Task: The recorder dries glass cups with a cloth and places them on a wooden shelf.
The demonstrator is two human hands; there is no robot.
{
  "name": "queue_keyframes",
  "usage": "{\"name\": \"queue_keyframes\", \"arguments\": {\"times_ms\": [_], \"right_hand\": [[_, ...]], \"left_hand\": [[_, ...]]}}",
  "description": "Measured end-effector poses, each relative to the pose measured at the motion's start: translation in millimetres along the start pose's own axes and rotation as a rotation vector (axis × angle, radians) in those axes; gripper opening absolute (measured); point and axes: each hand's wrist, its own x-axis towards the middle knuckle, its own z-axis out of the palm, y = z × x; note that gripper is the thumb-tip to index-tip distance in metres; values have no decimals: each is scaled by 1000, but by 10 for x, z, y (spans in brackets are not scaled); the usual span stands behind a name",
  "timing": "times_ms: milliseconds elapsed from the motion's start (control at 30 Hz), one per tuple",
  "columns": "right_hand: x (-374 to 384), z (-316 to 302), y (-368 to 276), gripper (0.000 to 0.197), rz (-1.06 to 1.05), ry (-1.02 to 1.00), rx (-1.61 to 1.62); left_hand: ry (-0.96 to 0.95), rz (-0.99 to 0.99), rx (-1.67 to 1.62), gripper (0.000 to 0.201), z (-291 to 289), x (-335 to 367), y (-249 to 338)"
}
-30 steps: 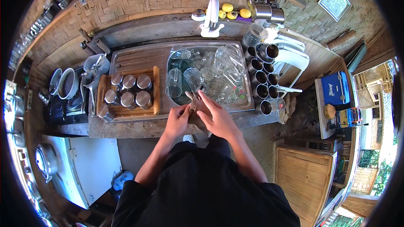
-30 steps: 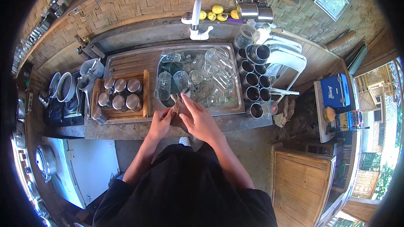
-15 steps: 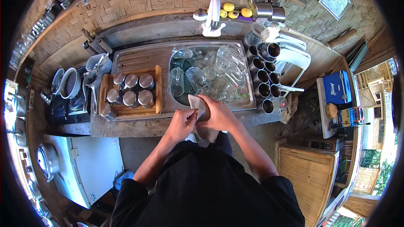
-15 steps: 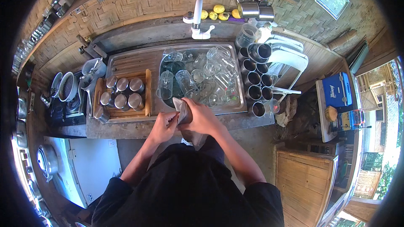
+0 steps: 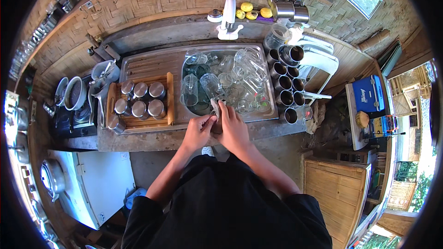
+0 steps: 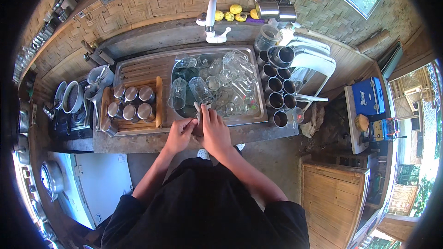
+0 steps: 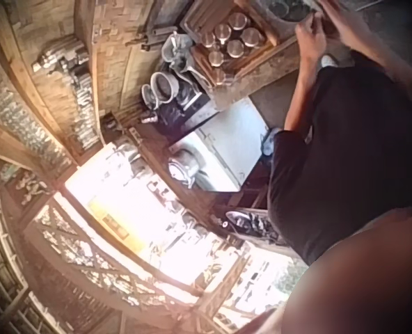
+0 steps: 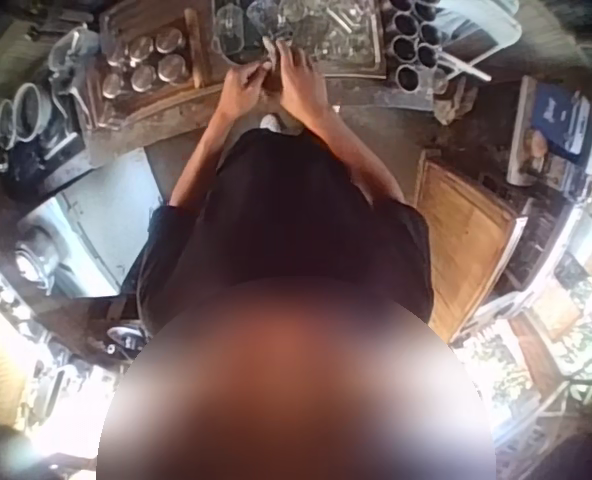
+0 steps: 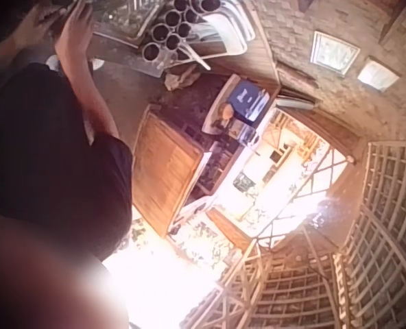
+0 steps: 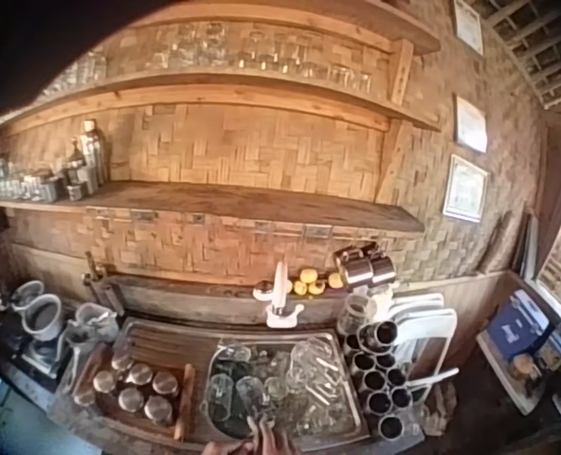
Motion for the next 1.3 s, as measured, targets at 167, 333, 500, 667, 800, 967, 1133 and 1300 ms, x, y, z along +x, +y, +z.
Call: {"name": "queue_keyframes", "arguments": {"times_ms": [167, 333, 500, 667, 800, 967, 1133, 1300], "right_hand": [[21, 98, 130, 94, -28, 105, 210], [153, -221, 172, 70, 144, -342, 739], [138, -274, 400, 62, 233, -615, 1217], [-8, -140, 450, 66, 284, -548, 1451], [-15, -54, 319, 51, 392, -222, 1312], [70, 65, 9, 48, 174, 370, 720], [81, 88, -9, 43, 24, 719, 428], [128, -23, -11, 33, -6, 781, 396]], "left_hand": [[109, 86, 58, 18, 30, -42, 132], [35, 99, 71, 19, -157, -92, 220], [-24, 205, -166, 25, -300, -110, 325], [16, 155, -338, 36, -339, -82, 331], [149, 106, -431, 36, -237, -60, 246], [292, -17, -545, 37, 91, -89, 186], [291, -50, -886, 36, 309, -54, 234], [176, -149, -1279, 35, 387, -12, 266]]}}
